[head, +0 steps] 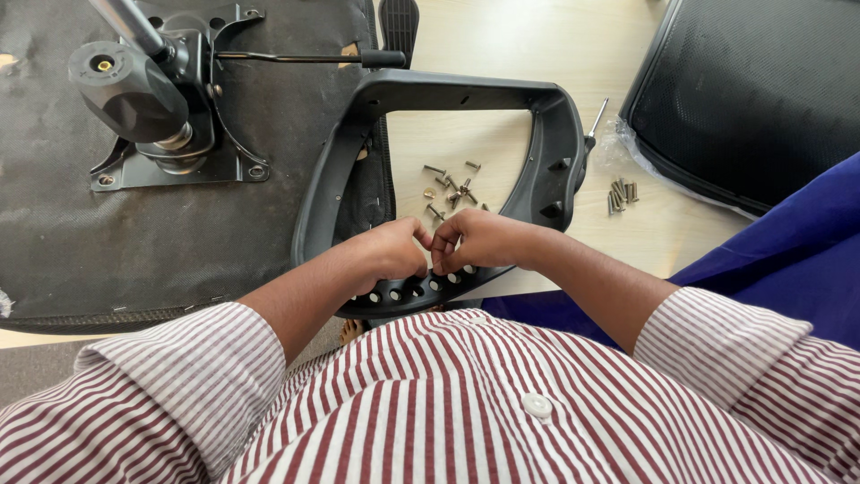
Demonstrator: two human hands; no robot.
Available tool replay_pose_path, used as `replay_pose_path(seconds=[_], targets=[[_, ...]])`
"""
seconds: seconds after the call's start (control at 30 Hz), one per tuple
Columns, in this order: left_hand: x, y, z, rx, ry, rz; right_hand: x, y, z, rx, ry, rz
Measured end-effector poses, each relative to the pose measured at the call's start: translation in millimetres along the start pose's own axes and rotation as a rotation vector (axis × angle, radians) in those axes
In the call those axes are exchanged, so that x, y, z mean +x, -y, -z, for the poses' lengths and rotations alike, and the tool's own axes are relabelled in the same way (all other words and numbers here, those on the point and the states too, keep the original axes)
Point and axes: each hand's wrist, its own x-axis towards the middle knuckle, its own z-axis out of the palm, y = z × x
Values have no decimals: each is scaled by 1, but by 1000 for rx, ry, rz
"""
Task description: The person holds a black plastic chair back frame and inserts screws into its holes. They then use a screwdriver to tighten the screws into the frame. The task involves assembling a chair component.
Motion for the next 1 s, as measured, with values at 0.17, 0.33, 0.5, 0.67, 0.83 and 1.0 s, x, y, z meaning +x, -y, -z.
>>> replay_pose_path(seconds=[0.17, 0.33, 0.5, 0.67, 0.83, 1.0], targets=[[-1, 0, 1, -40, -7, -35, 8, 2, 3, 61, 67, -9], [-2, -1, 0, 13, 7, 7, 10, 9, 3, -40, 43, -118], [-4, -3, 0, 19, -9, -9, 8, 9, 2, 42, 49, -49], [-4, -4, 2, 29, 14, -41, 0, -2, 6, 93, 53, -22], [-6, -8, 3, 56, 75, 26, -8, -11, 7, 264, -30, -34], [-6, -9, 2, 127, 78, 22, -25, -26, -5, 374, -295, -83]])
